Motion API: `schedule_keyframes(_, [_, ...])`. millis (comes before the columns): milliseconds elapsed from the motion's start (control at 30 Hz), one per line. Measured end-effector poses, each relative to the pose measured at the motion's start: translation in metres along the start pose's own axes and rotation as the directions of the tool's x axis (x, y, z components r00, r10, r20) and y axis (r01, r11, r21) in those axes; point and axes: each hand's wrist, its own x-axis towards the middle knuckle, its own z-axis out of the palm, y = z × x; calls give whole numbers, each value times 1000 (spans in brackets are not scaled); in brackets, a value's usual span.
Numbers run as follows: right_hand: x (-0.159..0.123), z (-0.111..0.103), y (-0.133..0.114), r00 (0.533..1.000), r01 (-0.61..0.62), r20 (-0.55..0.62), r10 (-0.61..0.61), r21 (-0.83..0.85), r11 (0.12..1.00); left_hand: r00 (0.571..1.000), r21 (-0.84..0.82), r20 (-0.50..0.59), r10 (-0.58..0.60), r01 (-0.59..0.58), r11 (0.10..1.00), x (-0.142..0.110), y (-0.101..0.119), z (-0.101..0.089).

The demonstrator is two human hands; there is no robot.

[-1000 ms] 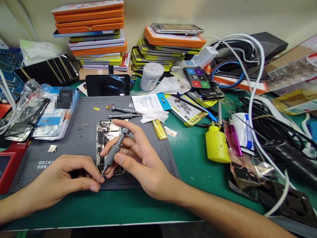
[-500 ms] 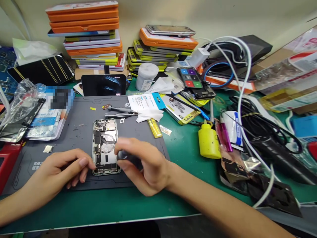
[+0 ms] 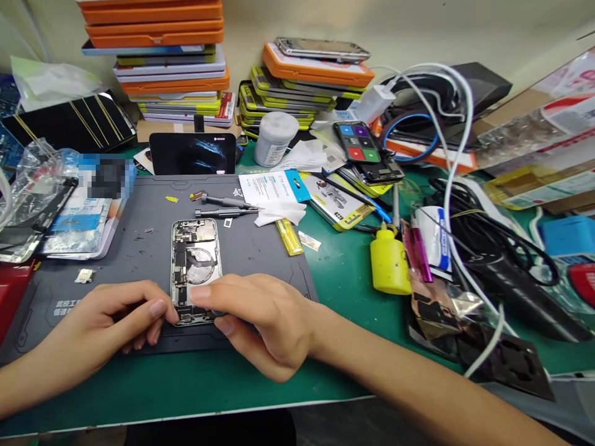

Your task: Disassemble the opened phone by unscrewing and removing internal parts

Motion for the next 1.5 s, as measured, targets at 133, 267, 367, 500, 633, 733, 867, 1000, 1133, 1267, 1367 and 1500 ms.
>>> schedule_keyframes(133, [-2,1,1,1000,11,5,-11,-10,1000,1000,8,3,12,-12,1000,0,-1,0])
schedule_keyframes(267, [3,0,0,1000,16,14,-15,-53,998,1000,22,9,25,-26,999,0,-1,0])
schedule_keyframes(367, [10,-2,-1,993,120,34,-116,-157,980,1000,17,3,23,-23,1000,0,-1,0])
schedule_keyframes(500, [12,-6,-4,988,155,15,-155,-225,962,1000,10,-13,13,-13,1000,-1,0,0])
schedule_keyframes(633, [9,-7,-5,985,156,-28,-170,-266,951,1000,6,-16,14,-14,1000,-1,0,1])
schedule_keyframes(733, [8,-7,-4,980,173,-45,-191,-267,948,1000,9,-16,21,-21,1000,-1,0,1])
schedule_keyframes(867, [11,-5,-2,975,189,-61,-211,-259,947,1000,0,-13,28,-28,1000,0,-3,1])
schedule_keyframes(1000, [13,-4,-2,974,186,-79,-213,-263,947,1000,-17,-5,28,-28,999,1,-7,1])
schedule_keyframes(1133, [12,-4,-2,969,193,-96,-227,-277,941,999,-16,-4,36,-36,999,1,-8,1])
schedule_keyframes(1267, [12,-5,-4,979,158,-82,-184,-252,955,999,-11,-5,43,-43,999,0,-6,1])
schedule_keyframes(1367, [13,-7,-7,982,153,-70,-178,-265,952,998,36,-17,67,-66,997,-1,-4,1])
schedule_keyframes(1500, [11,-10,-12,991,122,-22,-133,-271,955,984,173,-30,174,-166,971,-3,-2,4])
